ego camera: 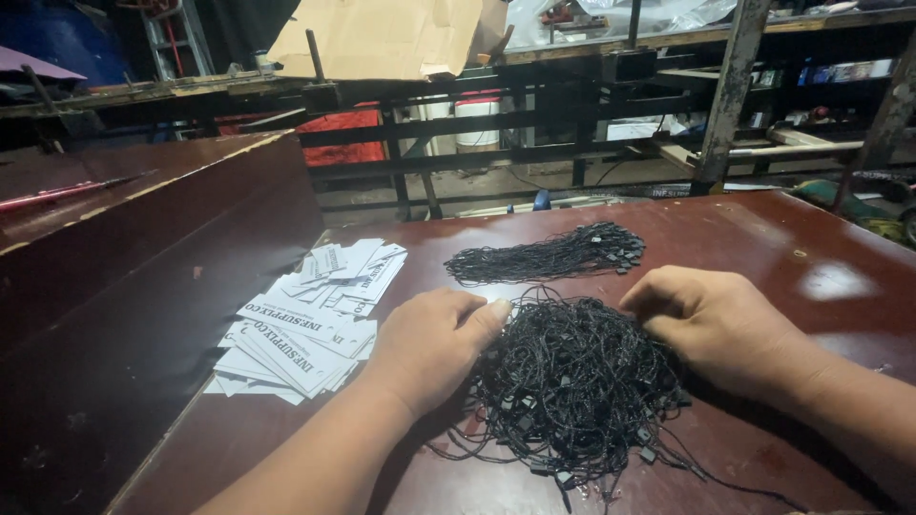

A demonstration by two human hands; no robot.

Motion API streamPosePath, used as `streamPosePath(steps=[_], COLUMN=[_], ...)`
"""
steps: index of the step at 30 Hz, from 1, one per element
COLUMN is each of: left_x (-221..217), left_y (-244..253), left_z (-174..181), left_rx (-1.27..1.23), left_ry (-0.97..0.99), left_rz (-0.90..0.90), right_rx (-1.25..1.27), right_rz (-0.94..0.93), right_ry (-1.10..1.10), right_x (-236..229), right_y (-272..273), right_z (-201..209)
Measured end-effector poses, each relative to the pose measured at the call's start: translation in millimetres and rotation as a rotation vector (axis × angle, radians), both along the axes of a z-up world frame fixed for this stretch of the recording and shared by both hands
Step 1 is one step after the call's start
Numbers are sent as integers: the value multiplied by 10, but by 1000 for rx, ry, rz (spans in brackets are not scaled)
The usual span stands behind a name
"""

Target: The person repeatedly picks up tangled black cables from a pile on a table, untangles them by hand, and places them into a separate pile. The action is continuous throughout the clip.

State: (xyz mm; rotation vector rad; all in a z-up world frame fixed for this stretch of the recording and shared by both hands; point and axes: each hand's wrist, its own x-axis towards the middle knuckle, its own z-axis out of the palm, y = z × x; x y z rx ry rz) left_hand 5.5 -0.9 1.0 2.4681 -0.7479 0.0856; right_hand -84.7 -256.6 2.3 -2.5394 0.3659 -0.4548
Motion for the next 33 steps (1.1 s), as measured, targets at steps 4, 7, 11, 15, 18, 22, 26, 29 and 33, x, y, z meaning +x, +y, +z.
streamPosePath(steps=[4, 7, 11, 15, 18, 22, 26, 29, 33], left_x=[5, 8, -39, -16, -22, -43, -17, -14, -31], left_y=[-2, -5, -2, -1, -2, 3, 1, 3, 1], left_z=[-6, -11, 37, 11, 17, 36, 12, 12, 31], left_rx=[-4, -6, 2, -1, 6, 7, -4, -2, 1], left_ry=[9, 9, 29, 16, 15, 29, 28, 24, 25], left_rz=[9, 20, 26, 18, 24, 21, 24, 23, 20], right_rx=[-111, -213, -293, -210, -231, -208, -59, 92, 191], right_rz=[26, 6, 36, 23, 25, -54, -12, 0, -30], right_ry=[24, 48, 60, 40, -15, -167, -336, -319, -241], right_x=[18, 46, 64, 107, 51, -53, -52, -79, -130], right_y=[-13, -61, -117, -209, -141, -18, -116, -70, 12], right_z=[-37, -70, -102, -162, -116, -4, -59, -24, 69])
